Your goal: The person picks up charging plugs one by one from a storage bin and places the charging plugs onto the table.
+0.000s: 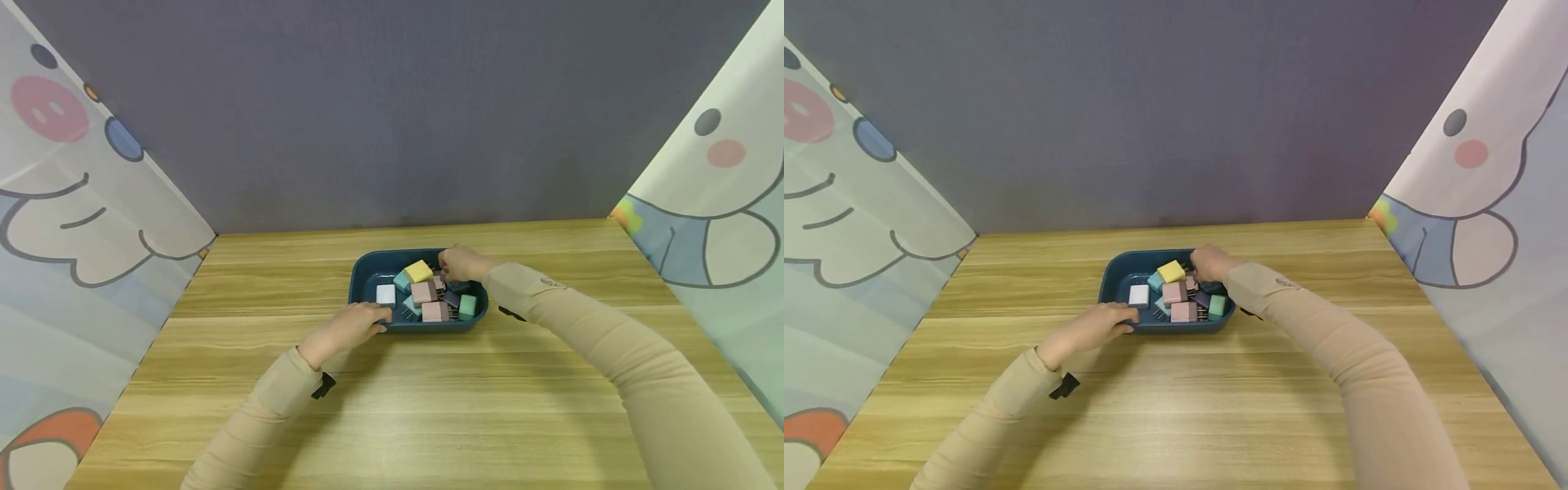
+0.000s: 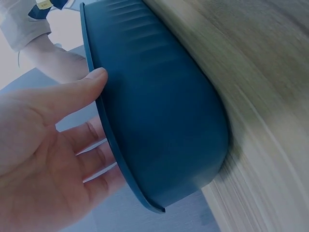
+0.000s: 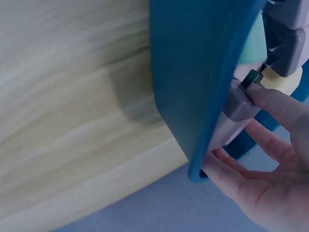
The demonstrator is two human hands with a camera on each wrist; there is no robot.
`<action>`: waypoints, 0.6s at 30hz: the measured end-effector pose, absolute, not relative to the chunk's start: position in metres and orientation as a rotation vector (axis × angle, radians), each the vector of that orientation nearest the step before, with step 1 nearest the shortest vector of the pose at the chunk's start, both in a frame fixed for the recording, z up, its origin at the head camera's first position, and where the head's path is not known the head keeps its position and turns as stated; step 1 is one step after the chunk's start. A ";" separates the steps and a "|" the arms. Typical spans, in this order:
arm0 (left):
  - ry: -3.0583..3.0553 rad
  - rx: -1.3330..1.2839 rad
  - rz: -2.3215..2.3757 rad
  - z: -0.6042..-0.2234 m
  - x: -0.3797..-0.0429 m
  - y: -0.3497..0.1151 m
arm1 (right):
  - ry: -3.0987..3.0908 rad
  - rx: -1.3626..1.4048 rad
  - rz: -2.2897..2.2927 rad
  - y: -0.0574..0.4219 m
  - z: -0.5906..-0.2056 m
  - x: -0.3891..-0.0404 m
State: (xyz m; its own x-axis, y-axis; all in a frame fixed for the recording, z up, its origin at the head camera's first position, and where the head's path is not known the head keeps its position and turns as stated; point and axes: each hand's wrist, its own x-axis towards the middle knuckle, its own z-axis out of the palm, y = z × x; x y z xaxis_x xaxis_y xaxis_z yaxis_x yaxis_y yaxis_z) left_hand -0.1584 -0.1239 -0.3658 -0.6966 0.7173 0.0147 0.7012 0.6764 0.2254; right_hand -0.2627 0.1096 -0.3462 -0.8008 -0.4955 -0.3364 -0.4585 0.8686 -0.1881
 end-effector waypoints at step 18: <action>2.776 0.992 0.290 -0.362 -0.157 -0.118 | 2.757 -0.788 -0.316 0.121 -0.329 -0.255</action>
